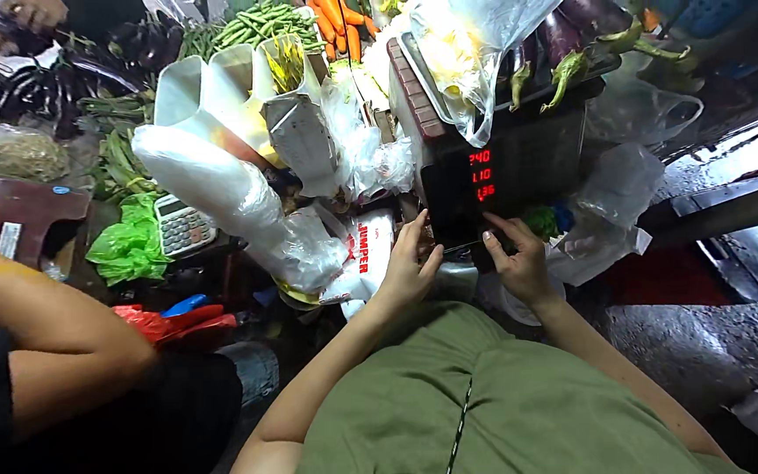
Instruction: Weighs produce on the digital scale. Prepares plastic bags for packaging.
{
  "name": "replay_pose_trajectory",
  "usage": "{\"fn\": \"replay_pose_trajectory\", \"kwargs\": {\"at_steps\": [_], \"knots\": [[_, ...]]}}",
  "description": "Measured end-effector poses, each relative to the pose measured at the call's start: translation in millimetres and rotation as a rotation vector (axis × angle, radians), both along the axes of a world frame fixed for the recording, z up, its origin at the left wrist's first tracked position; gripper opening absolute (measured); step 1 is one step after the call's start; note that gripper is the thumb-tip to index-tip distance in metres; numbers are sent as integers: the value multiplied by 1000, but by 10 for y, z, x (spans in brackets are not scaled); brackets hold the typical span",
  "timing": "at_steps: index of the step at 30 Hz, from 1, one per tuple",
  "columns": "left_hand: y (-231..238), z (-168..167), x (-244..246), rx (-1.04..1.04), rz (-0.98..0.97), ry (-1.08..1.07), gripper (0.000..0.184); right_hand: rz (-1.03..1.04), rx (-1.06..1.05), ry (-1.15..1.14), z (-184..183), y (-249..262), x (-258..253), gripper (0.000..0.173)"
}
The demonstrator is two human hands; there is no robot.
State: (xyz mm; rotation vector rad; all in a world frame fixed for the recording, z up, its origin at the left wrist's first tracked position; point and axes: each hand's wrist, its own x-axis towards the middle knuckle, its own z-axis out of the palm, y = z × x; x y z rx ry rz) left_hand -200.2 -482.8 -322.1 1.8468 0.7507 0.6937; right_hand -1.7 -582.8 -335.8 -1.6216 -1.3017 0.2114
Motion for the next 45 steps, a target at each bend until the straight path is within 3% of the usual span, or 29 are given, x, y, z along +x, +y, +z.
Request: {"fn": "replay_pose_trajectory", "kwargs": {"at_steps": [5, 13, 23, 25, 29, 31, 39, 45], "knots": [[-49, -53, 42, 31, 46, -8, 66, 46, -167, 185, 76, 132, -41, 54], [-40, -75, 49, 56, 35, 27, 66, 4, -101, 160, 34, 227, -78, 44], [-62, -91, 51, -3, 61, -63, 64, 24, -137, 225, 83, 214, -114, 55], [-64, -97, 50, 2, 65, -54, 66, 11, -97, 119, 64, 186, -102, 51], [-34, -90, 46, 10, 74, -46, 64, -25, 117, -294, -76, 91, 21, 25], [-3, -84, 66, 29, 89, -24, 61, -17, 143, -393, -137, 36, 75, 23], [72, -83, 219, 58, 153, 42, 55, 33, 53, -529, -177, 44, 83, 28], [71, -85, 305, 65, 214, 78, 47, 103, 137, -495, -147, 11, -35, 27]]}}
